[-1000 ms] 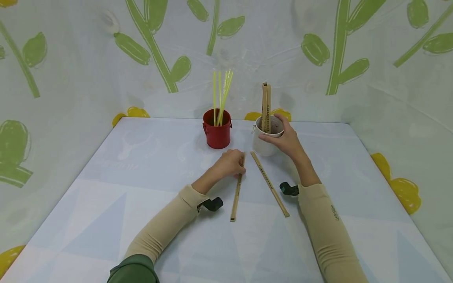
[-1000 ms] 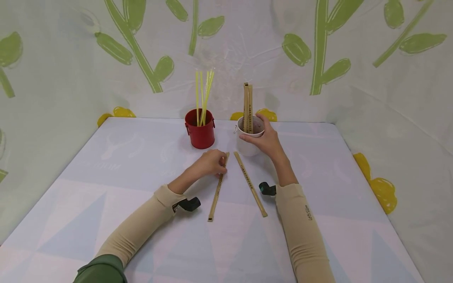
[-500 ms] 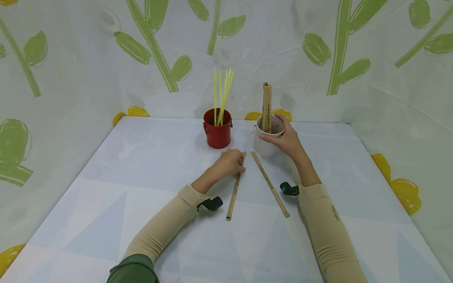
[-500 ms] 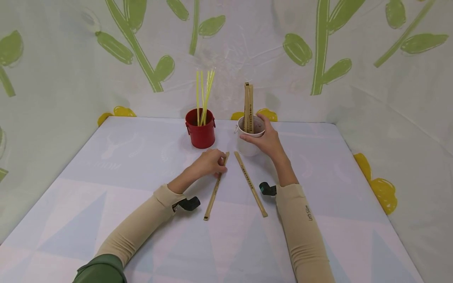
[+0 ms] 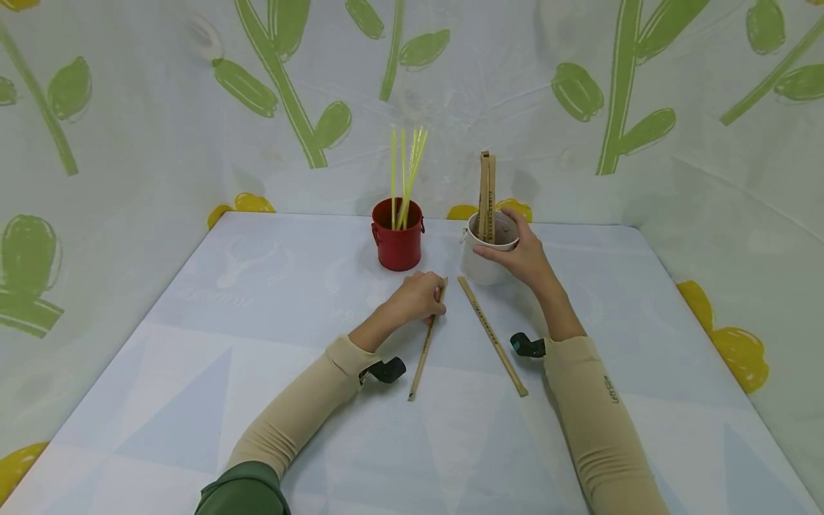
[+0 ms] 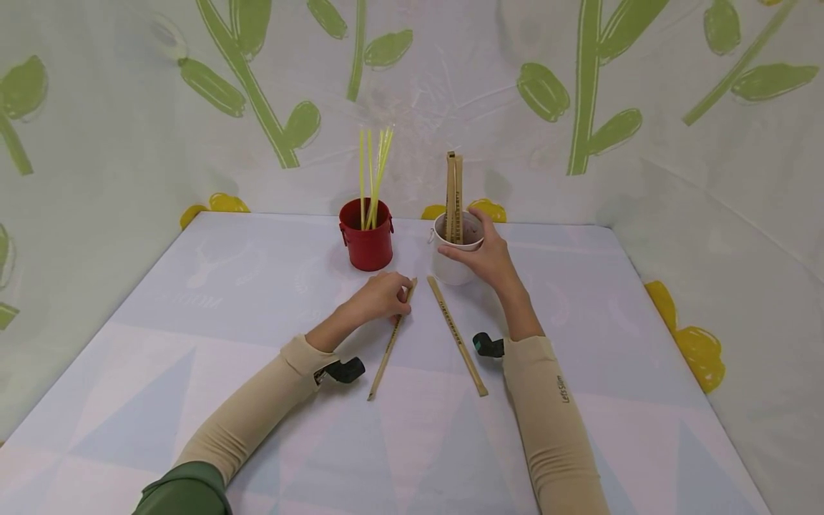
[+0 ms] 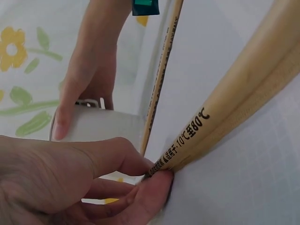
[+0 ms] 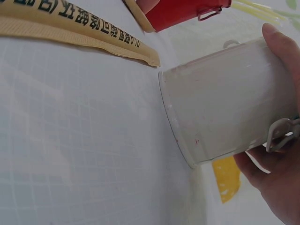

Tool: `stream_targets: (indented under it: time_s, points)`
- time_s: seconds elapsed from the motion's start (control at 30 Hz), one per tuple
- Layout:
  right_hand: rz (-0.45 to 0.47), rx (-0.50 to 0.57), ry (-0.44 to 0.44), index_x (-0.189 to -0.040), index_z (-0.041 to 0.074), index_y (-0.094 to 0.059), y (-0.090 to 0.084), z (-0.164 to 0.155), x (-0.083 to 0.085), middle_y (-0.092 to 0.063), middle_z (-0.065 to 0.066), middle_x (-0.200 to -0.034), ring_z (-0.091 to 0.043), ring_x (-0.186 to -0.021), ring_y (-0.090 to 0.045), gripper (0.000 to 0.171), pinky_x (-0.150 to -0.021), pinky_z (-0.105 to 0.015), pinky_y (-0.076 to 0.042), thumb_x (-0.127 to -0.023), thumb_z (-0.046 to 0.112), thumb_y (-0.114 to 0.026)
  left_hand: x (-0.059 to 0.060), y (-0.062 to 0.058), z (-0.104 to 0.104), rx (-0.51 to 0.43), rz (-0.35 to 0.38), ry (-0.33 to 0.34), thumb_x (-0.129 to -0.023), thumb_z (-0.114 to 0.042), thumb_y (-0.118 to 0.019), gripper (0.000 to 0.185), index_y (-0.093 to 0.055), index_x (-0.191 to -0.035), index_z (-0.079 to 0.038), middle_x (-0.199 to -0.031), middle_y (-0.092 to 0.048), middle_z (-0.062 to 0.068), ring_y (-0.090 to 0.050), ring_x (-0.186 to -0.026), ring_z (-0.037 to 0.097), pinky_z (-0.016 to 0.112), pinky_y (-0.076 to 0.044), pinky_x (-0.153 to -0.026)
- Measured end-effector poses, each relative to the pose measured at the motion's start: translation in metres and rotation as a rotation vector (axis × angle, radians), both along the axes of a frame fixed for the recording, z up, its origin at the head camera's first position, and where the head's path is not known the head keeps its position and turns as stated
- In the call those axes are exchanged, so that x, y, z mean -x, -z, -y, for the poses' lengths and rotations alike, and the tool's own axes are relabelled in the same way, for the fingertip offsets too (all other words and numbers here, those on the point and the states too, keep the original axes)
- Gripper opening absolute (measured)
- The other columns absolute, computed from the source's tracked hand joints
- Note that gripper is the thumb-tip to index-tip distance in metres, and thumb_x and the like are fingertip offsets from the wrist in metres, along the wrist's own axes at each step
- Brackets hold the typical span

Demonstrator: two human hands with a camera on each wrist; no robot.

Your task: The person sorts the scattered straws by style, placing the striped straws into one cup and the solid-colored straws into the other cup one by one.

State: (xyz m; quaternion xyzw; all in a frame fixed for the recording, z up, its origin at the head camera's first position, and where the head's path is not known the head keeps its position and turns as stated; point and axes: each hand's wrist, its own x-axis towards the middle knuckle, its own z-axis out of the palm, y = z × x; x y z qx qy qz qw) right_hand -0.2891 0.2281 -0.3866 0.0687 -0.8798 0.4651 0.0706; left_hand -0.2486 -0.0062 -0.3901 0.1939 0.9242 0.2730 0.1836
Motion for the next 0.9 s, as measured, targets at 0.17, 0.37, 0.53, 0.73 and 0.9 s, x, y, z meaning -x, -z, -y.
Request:
stream_targets:
  time_s: [0.17, 0.37, 0.53, 0.73, 0.9]
  points:
    - [-0.004, -0.002, -0.001, -0.153, 0.025, -0.025, -0.0002, -0.0001, -0.0002, -0.034, -0.01, -0.156, -0.033, -0.142, -0.036, 0.101, -0.11, -0.061, -0.036, -0.074, 0.051, -0.082, 0.0009, 0.0014, -0.0001, 0.027, -0.012, 0.01, -0.086, -0.015, -0.075, 0.037, -0.064, -0.12, -0.004, -0.07, -0.065, 0.006, -0.066, -0.052, 0.012, 0.019, -0.052, -0.065]
    - [-0.006, -0.003, 0.002, -0.153, 0.026, -0.025, 0.0, 0.0002, 0.0002, -0.034, -0.009, -0.156, -0.032, -0.142, -0.036, 0.101, -0.11, -0.06, -0.037, -0.074, 0.052, -0.081, 0.0011, 0.002, 0.0001, 0.037, -0.009, 0.005, -0.086, -0.018, -0.075, 0.054, -0.056, -0.135, -0.005, -0.077, -0.064, 0.006, -0.066, -0.054, 0.014, 0.026, -0.053, -0.078]
    - [-0.006, -0.005, 0.003, -0.153, 0.026, -0.025, -0.0004, 0.0008, 0.0002, -0.035, -0.009, -0.156, -0.032, -0.141, -0.037, 0.1, -0.11, -0.06, -0.038, -0.074, 0.052, -0.081, 0.0009, 0.0014, 0.0015, 0.026, 0.003, -0.005, -0.087, -0.019, -0.075, 0.054, -0.054, -0.135, -0.006, -0.077, -0.065, 0.005, -0.066, -0.073, 0.019, 0.028, -0.053, -0.079]
    - [0.001, 0.001, 0.003, -0.153, 0.027, -0.025, -0.0005, 0.001, 0.0, -0.034, -0.009, -0.156, -0.032, -0.142, -0.036, 0.1, -0.11, -0.06, -0.038, -0.074, 0.051, -0.081, 0.0005, 0.0005, 0.0019, 0.037, -0.02, -0.005, -0.087, -0.022, -0.074, 0.056, -0.053, -0.137, -0.008, -0.077, -0.066, 0.002, -0.057, -0.093, 0.02, 0.037, -0.046, -0.091]
    - [0.004, 0.005, 0.004, -0.153, 0.028, -0.025, 0.001, 0.0006, 0.0008, -0.034, -0.009, -0.156, -0.032, -0.142, -0.037, 0.1, -0.11, -0.06, -0.038, -0.074, 0.052, -0.081, 0.0002, -0.0009, 0.0023, 0.032, -0.028, 0.004, -0.088, -0.022, -0.074, 0.054, -0.054, -0.136, -0.007, -0.08, -0.066, 0.002, -0.064, -0.073, 0.017, 0.039, -0.045, -0.091]
